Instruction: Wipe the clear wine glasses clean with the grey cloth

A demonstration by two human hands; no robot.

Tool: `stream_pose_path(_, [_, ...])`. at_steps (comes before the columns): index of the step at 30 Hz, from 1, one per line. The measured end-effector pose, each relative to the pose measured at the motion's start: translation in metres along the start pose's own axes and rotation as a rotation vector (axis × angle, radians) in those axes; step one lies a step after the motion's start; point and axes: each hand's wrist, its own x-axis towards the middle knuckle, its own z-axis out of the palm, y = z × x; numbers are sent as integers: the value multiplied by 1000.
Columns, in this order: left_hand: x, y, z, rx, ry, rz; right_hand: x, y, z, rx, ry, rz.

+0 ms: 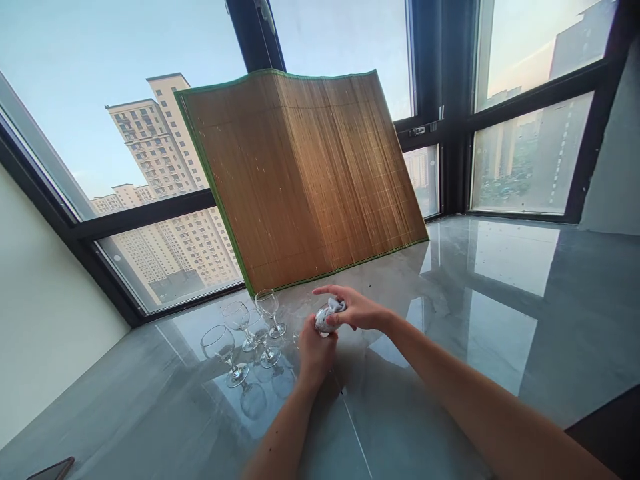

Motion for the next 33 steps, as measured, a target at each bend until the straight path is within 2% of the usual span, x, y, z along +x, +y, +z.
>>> stream_pose_path(4, [0, 4, -2, -128, 59, 16, 0, -3, 9, 69, 138, -80])
stream_pose_path(13, [-4, 11, -6, -178, 148, 69, -1, -8, 28, 240, 376, -166])
stream_pose_path(20, [-5, 11, -7, -64, 250, 140, -1, -7, 29, 349, 456, -155])
stream_pose_path(24, [-3, 9, -5, -123, 227, 103, -3, -12, 32, 252, 471, -207])
stream_pose_path(28, [-3, 9, -4, -145, 203, 90, -3, -13, 37, 283, 523, -196])
stream_pose_path(30, [-3, 8, -3, -159, 192, 78, -1, -10, 35, 226, 598, -211])
stream_pose_path(33, [-2, 4, -3, -219, 206, 43, 3, -4, 21, 77, 851, -266])
